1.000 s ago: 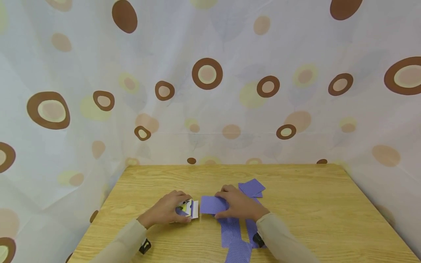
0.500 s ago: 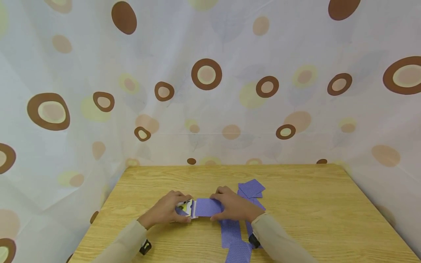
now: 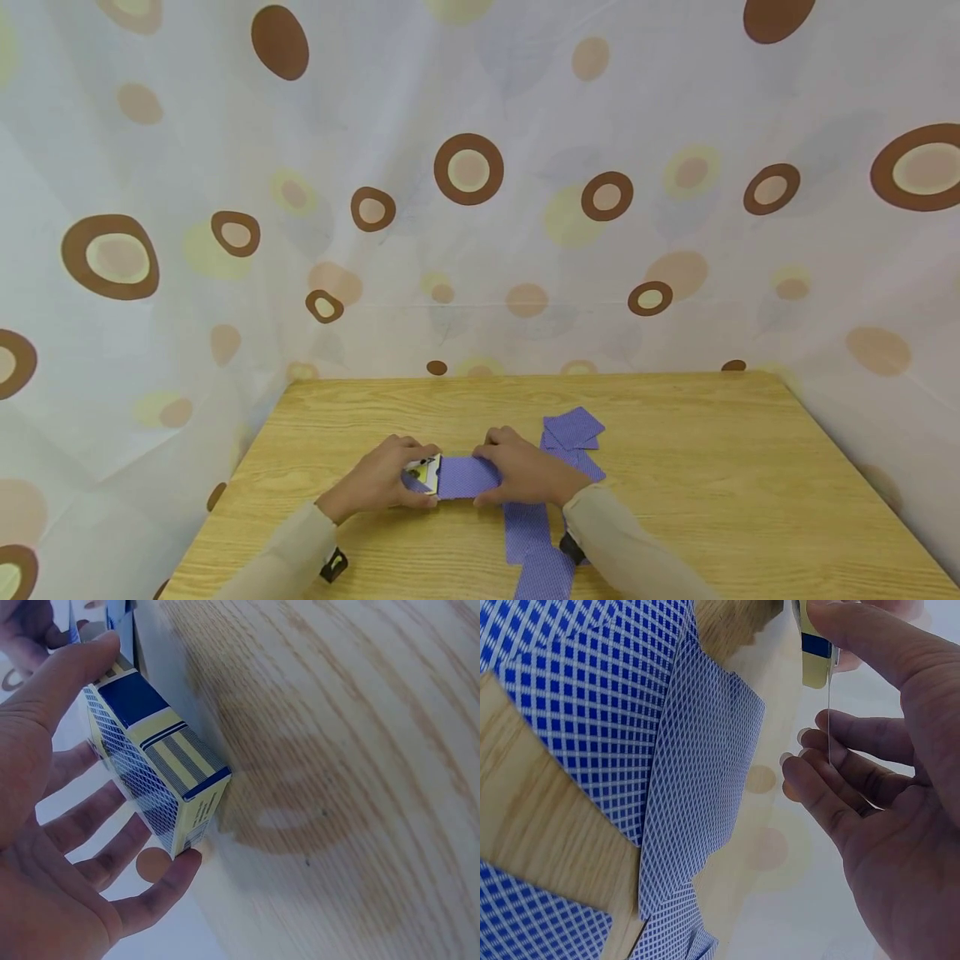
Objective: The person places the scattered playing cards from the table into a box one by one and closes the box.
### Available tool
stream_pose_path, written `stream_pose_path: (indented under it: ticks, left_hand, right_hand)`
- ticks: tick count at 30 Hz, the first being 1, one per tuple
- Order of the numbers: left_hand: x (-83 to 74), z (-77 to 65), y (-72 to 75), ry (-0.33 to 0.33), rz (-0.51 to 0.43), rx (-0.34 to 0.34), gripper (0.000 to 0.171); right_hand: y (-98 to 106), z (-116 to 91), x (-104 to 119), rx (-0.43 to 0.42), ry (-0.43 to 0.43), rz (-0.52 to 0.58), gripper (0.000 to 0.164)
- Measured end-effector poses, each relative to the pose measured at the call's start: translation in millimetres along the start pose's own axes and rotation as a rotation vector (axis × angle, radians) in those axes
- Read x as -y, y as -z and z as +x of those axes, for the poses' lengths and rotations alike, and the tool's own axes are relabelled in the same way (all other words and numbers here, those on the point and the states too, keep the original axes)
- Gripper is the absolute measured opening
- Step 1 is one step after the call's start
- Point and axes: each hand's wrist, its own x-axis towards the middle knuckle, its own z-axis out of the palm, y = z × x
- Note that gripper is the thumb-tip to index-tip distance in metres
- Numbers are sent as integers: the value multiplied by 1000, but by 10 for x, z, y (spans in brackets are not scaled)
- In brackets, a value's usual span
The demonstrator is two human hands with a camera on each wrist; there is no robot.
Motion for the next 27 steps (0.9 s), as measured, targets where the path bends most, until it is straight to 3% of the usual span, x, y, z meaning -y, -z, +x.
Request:
stream_pose_path:
  ticks: [13,27]
  left_hand:
    - [-11,17,-17,-12,43,-21,74]
    - [-32,8,-10,-3,29,-27,74]
  right_hand:
    - [7,71,7,29,-13,-12,69]
    - [-25,158,95,19,-5,-17,70]
